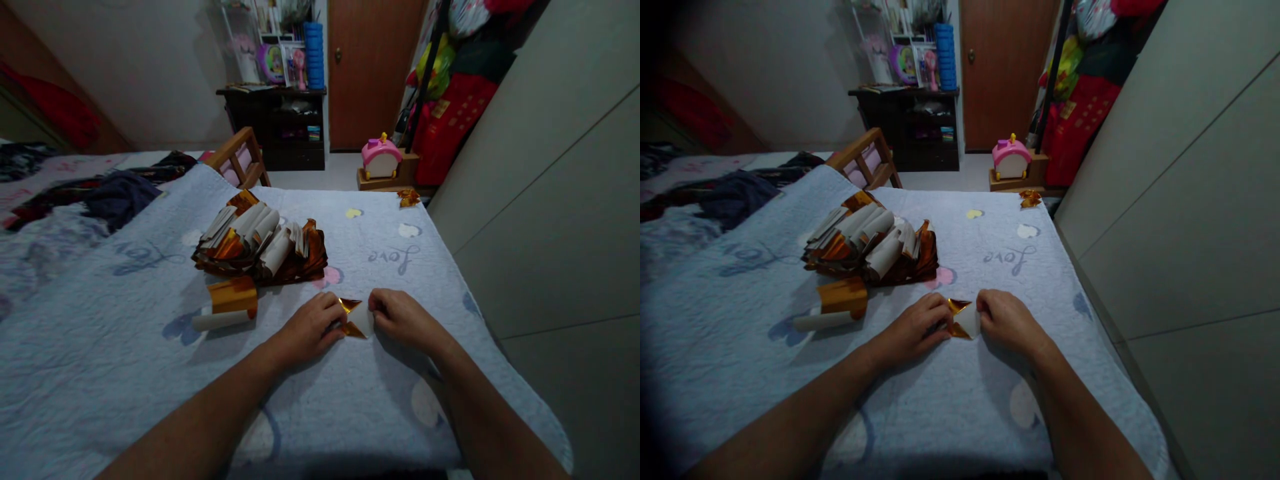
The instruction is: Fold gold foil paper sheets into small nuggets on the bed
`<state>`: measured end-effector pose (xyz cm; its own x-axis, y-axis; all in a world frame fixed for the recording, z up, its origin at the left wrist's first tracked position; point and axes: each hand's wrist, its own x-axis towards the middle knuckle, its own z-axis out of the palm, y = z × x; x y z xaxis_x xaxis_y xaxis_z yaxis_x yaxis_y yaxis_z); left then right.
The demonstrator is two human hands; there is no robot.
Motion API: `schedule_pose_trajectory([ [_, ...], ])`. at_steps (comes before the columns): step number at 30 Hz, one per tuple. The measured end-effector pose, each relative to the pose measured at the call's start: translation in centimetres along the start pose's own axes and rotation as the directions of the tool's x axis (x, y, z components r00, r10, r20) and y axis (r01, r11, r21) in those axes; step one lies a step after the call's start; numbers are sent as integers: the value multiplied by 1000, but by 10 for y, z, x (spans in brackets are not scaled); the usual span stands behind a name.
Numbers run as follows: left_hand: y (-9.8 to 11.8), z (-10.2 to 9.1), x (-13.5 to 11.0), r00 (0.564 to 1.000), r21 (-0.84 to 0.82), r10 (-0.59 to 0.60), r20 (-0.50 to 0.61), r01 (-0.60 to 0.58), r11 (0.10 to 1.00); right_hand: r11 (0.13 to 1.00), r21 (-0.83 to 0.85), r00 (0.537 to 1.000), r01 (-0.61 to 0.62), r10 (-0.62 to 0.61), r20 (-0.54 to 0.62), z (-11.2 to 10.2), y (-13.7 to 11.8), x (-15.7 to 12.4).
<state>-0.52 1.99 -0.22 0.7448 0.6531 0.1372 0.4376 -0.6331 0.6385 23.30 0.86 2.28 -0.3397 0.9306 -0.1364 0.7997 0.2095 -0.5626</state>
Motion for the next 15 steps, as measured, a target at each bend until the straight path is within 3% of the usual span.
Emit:
schedule_pose_trajectory([
  [8, -6, -1, 0, 991, 10, 84, -109, -83, 996, 994, 83, 993, 70, -77, 85, 0, -5, -4],
  [15, -10, 2, 0, 988, 72, 50, -146, -40, 997, 974, 139, 972, 178, -196, 133, 4, -4, -8],
])
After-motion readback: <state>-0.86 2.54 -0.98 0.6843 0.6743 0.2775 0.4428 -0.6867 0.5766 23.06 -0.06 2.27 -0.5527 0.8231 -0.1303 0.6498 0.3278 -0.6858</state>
